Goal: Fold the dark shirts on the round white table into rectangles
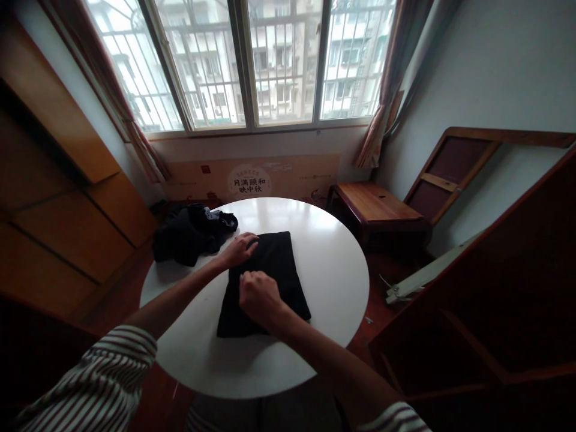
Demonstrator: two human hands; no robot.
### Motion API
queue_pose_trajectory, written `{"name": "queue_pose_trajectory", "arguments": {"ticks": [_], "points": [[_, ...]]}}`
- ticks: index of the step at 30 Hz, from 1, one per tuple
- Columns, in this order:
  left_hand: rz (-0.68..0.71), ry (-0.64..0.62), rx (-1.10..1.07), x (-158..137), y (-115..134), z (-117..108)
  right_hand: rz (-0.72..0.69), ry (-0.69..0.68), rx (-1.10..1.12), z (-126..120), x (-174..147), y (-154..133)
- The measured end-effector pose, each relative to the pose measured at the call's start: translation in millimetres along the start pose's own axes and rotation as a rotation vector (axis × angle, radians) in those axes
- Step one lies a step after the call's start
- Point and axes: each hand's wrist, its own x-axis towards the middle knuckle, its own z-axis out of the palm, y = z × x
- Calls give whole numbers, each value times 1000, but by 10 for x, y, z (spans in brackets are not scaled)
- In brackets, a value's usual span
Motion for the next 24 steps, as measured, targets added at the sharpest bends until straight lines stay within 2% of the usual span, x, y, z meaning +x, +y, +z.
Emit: {"name": "queue_pose_trajectory", "arguments": {"ticks": [2, 3, 5, 8, 10, 14, 19, 22, 24], "points": [[186, -173, 49, -186, 283, 122, 88, 3, -49, -35, 224, 410], [250, -248, 69, -301, 422, 193, 85, -31, -67, -17, 330, 629], [294, -361, 107, -538, 664, 330, 60, -99, -81, 68, 507, 1035], [312, -434, 117, -807, 891, 468, 51, -166, -92, 228, 676, 1451], [408, -470, 79, -899, 968, 492, 67, -174, -99, 307, 756, 1579], [586, -514, 26, -983, 1092, 431, 108, -188, -99, 355, 930, 1629], [717, -509, 5, -1101, 1307, 325, 188, -249, -119, 244, 1170, 1549], [704, -460, -6, -1210, 1367, 242, 161, -222, -172, 157, 1264, 1378], [611, -383, 79, -1311, 1341, 171, 59, -160, -161, 139, 1290, 1199]]}}
